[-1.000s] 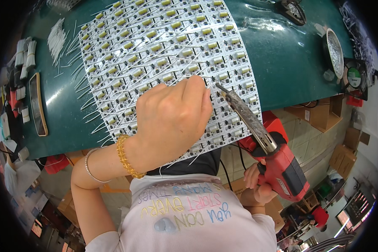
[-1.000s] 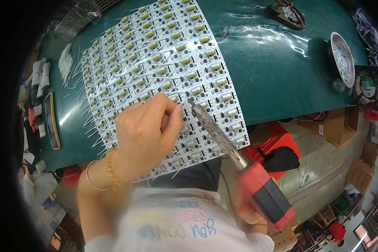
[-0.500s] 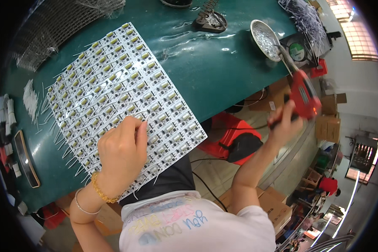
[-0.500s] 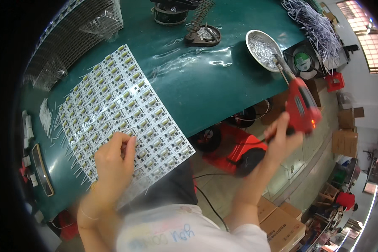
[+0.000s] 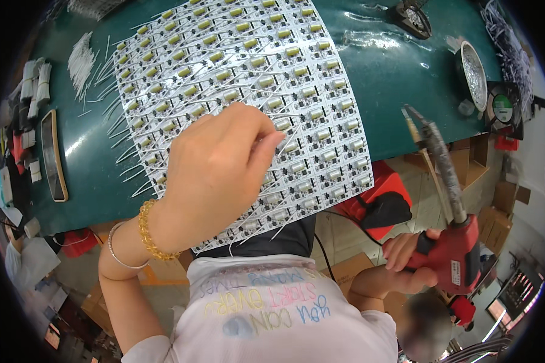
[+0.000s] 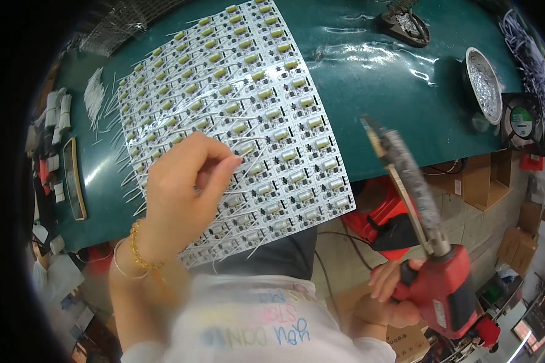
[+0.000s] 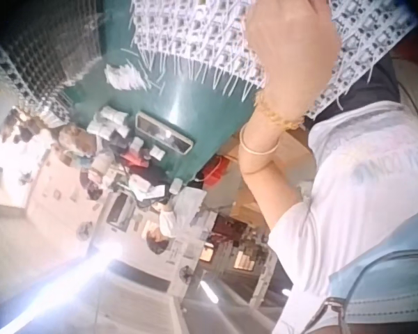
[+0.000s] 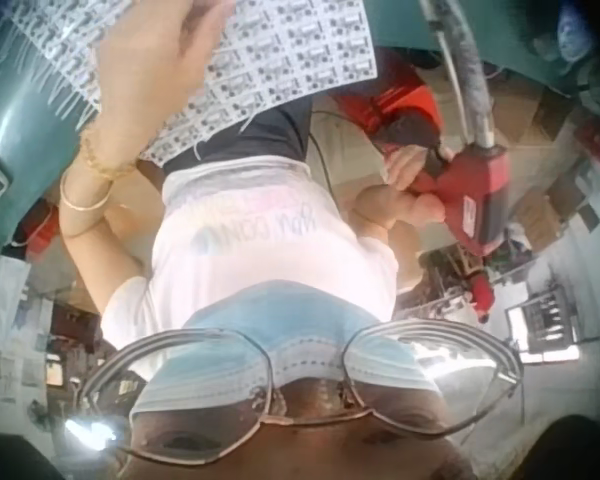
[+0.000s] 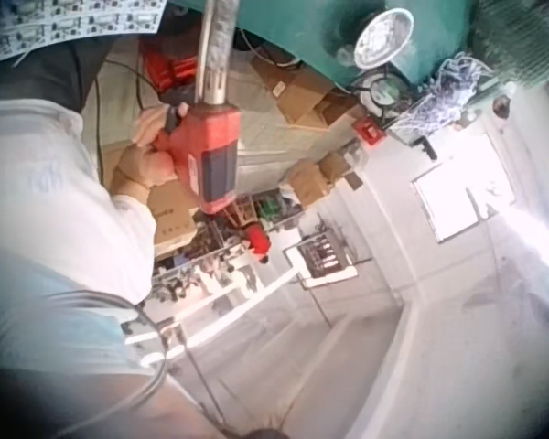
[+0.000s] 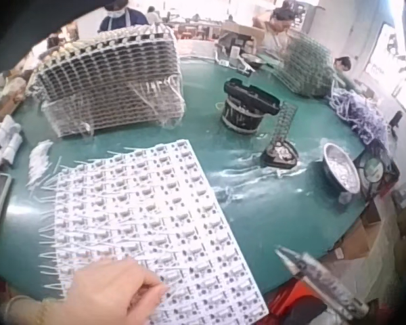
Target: The person uses a soldering iron to attach white wires to a large grid of LED modules on a green workbench. They systematically move across the panel, applying heat to secure the connections at various points on the circuit board.
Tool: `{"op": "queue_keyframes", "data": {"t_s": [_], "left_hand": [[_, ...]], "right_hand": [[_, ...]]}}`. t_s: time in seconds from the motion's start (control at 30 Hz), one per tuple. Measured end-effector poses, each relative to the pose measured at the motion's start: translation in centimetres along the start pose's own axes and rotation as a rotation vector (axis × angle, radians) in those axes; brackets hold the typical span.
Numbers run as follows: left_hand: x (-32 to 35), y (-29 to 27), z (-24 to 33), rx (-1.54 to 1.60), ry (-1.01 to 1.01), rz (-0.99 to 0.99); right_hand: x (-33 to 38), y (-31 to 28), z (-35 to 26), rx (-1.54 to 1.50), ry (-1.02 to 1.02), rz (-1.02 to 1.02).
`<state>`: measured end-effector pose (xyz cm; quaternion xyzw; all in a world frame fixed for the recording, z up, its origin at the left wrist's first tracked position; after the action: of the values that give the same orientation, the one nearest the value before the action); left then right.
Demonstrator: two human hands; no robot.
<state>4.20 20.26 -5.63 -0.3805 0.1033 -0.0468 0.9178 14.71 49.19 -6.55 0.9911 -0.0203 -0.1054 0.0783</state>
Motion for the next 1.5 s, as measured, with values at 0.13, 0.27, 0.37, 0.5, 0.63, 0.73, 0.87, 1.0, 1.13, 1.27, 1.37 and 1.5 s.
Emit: {"op": "queue_keyframes", "data": {"t_s": [0.13, 0.27, 0.37, 0.5, 0.63, 0.73, 0.87, 1.0, 1.13, 1.27, 1.37, 1.5], "left_hand": [[-0.2, 0.6, 0.2, -0.052, 0.074, -0.051], [-0.4, 0.6, 0.3, -0.012, 0.091, -0.017], [-0.7, 0.7, 0.6, -0.064, 0.144, -0.028], [-0.5, 1.3, 0.4, -0.123, 0.173, -0.031], [-0.9, 1.4, 0.0, -0.110, 0.160, -0.062], [-1.2, 1.6, -0.3, -0.014, 0.113, -0.111], [-1.6, 1.4, -0.1, 0.007, 0.087, -0.154], [-1.5, 1.1, -0.4, 0.022, 0.052, -0.152], [-1.6, 1.2, -0.3, 0.004, 0.056, -0.160], [-1.6, 1.3, -0.2, 0.014, 0.063, -0.165], [-1.6, 1.2, -0.4, 0.010, 0.052, -0.157], [-1.6, 1.3, -0.3, 0.023, 0.061, -0.153]], "right_hand": [[1.1, 0.7, 0.9, -0.049, 0.071, -0.074], [2.0, 0.4, 1.4, -0.122, 0.145, -0.085], [2.8, 0.5, 1.1, -0.095, 0.194, -0.090], [3.7, 0.0, 1.1, 0.009, 0.289, -0.132], [4.1, -0.1, 0.9, 0.124, 0.412, -0.139], [3.7, 2.1, 0.8, 0.006, 0.474, 0.107], [4.6, 1.4, 1.0, 0.022, 0.398, 0.168], [7.6, -2.4, 1.7, 0.405, 0.507, 0.023], [7.4, -1.5, 1.6, 0.223, 0.481, 0.011], [6.1, -0.8, 1.7, 0.131, 0.309, -0.046], [7.1, -1.9, 1.4, 0.432, 0.336, -0.066], [7.3, -1.7, 1.6, 0.493, 0.329, -0.026]]}}
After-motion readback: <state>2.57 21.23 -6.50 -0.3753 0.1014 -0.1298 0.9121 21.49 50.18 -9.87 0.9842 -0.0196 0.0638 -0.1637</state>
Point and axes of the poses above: each hand's wrist, its own x-axis away from the middle knuckle, its own y-axis out of the palm, z = x × y, the point moved 3 cm from there along -x, towards the middle knuckle, and after that the axes turned 3 degrees about -y, right-handed, at the moved point
